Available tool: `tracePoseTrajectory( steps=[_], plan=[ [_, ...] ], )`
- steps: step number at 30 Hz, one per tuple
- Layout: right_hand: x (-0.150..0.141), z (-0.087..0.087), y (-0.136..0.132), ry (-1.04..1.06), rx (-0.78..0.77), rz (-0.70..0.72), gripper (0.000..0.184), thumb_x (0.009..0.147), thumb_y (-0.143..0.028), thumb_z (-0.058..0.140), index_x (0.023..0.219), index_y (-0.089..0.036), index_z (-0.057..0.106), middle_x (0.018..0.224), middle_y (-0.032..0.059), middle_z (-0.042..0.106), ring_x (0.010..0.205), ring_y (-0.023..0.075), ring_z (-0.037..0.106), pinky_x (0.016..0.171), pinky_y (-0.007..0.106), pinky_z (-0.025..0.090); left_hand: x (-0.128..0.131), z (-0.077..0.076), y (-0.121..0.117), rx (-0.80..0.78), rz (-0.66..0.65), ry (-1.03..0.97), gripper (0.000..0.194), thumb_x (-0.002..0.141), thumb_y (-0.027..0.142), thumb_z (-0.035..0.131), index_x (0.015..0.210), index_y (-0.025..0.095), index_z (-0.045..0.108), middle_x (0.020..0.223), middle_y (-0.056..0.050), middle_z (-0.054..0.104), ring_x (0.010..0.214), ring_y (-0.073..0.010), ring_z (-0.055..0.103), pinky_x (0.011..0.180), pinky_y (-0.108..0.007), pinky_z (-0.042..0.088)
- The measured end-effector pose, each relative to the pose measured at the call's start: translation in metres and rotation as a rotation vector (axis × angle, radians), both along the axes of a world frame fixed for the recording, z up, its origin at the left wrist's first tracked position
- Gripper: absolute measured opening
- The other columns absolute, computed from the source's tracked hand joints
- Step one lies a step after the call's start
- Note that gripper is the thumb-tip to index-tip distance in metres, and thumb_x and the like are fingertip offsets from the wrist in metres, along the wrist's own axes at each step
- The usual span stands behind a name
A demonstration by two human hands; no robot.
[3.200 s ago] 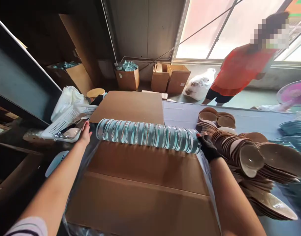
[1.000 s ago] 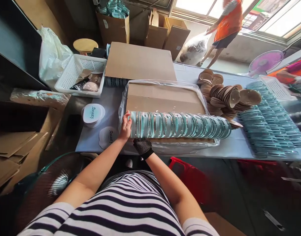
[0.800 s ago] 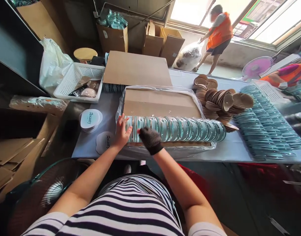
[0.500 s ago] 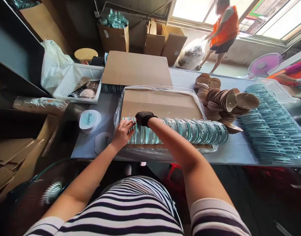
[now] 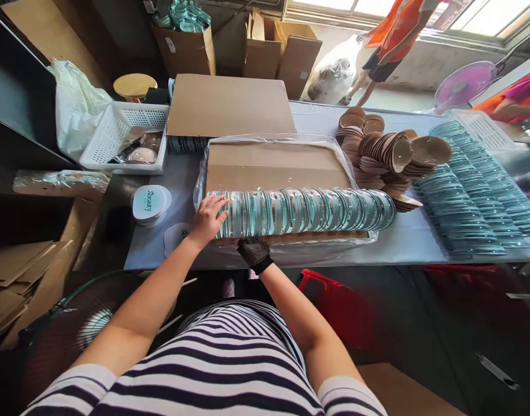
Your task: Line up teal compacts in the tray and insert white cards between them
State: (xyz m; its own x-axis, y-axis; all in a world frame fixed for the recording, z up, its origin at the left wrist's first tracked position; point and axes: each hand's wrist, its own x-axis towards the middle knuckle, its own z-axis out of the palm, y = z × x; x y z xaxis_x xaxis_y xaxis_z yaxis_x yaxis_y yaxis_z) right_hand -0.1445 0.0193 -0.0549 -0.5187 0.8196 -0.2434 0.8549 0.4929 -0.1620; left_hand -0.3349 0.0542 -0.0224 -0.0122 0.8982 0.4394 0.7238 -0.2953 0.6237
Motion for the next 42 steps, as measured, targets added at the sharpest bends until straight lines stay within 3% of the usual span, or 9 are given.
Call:
tracePoseTrajectory(
  steps=[3,7,10,13,17,23,30,37,42],
  plan=[
    [0.011,0.011,0.003,0.035,0.022,0.008,0.047,0.102,-0.04,0.028,0.116,-0.024,0.069,0.11,0.0093,0.071,0.098,0.0238,0.065,0.082,0.033,0.048,0.007,0.01,-0.005,-0.01,0.022,0.025,0.033,0.089,0.028,0.057,0.12,0.026,0.068,0.133,-0.006,0.061,0.138,-0.0337,0.039,0.12,-0.057,0.017],
    [0.034,0.076,0.055,0.097,0.329,-0.155,0.046,0.101,-0.039,0.031,0.109,-0.018,0.071,0.106,0.0123,0.07,0.097,0.0236,0.063,0.082,0.031,0.045,0.03,0.021,-0.003,0.035,-0.057,0.119,0.037,0.089,0.029,0.058,0.126,0.028,0.064,0.14,-0.005,0.056,0.143,-0.0333,0.032,0.121,-0.058,0.003],
    [0.029,0.117,0.112,-0.03,0.261,-0.106,0.033,0.094,-0.036,0.047,0.105,-0.019,0.073,0.109,0.0137,0.069,0.101,0.0256,0.063,0.083,0.032,0.046,0.047,0.02,0.007,-0.017,-0.105,0.183,0.044,0.088,0.032,0.061,0.132,0.027,0.06,0.14,-0.008,0.056,0.139,-0.035,0.038,0.121,-0.059,0.007],
    [0.003,0.131,0.155,-0.216,0.059,-0.001,0.028,0.089,-0.028,0.053,0.108,-0.017,0.072,0.107,0.0167,0.07,0.098,0.0272,0.066,0.08,0.034,0.049,0.054,0.014,0.016,-0.066,-0.105,0.22,0.045,0.091,0.038,0.057,0.135,0.027,0.058,0.138,-0.009,0.057,0.132,-0.0342,0.048,0.121,-0.058,0.009],
    [-0.021,0.132,0.177,-0.356,0.032,0.184,0.031,0.086,-0.025,0.058,0.113,-0.014,0.069,0.108,0.02,0.069,0.103,0.0318,0.065,0.081,0.041,0.051,0.051,0.01,0.018,-0.077,-0.107,0.251,0.045,0.092,0.04,0.054,0.136,0.029,0.057,0.14,-0.007,0.056,0.133,-0.0329,0.047,0.121,-0.056,0.008],
    [0.022,0.115,0.13,-0.126,0.121,0.212,0.028,0.09,-0.031,0.051,0.107,-0.02,0.07,0.104,0.0132,0.07,0.099,0.0286,0.066,0.081,0.037,0.05,0.05,0.014,0.017,-0.078,-0.104,0.198,0.044,0.09,0.04,0.058,0.132,0.028,0.06,0.137,-0.008,0.058,0.131,-0.0338,0.049,0.12,-0.056,0.008],
    [0.063,0.02,0.021,-0.012,0.043,0.016,0.046,0.102,-0.032,0.026,0.122,-0.023,0.066,0.11,0.0089,0.07,0.101,0.0246,0.065,0.089,0.035,0.049,0.051,0.017,0.014,-0.089,-0.105,0.202,0.044,0.089,0.039,0.059,0.132,0.027,0.06,0.138,-0.009,0.058,0.131,-0.0342,0.048,0.12,-0.056,0.008],
    [0.063,-0.025,0.029,-0.03,0.031,-0.001,0.049,0.103,-0.035,0.023,0.127,-0.026,0.065,0.105,0.0132,0.072,0.098,0.0273,0.067,0.085,0.042,0.051,0.052,0.016,0.015,-0.085,-0.077,0.233,0.044,0.086,0.034,0.065,0.129,0.025,0.062,0.134,-0.009,0.06,0.13,-0.0343,0.049,0.119,-0.056,0.011],
    [0.075,-0.007,0.032,0.02,0.07,0.157,0.04,0.101,-0.036,0.037,0.125,-0.025,0.066,0.107,0.0133,0.071,0.097,0.0272,0.067,0.081,0.038,0.05,0.051,0.023,0.011,-0.118,-0.07,0.366,0.044,0.09,0.036,0.059,0.133,0.024,0.058,0.139,-0.007,0.057,0.134,-0.0308,0.045,0.12,-0.054,0.013]
  ],
)
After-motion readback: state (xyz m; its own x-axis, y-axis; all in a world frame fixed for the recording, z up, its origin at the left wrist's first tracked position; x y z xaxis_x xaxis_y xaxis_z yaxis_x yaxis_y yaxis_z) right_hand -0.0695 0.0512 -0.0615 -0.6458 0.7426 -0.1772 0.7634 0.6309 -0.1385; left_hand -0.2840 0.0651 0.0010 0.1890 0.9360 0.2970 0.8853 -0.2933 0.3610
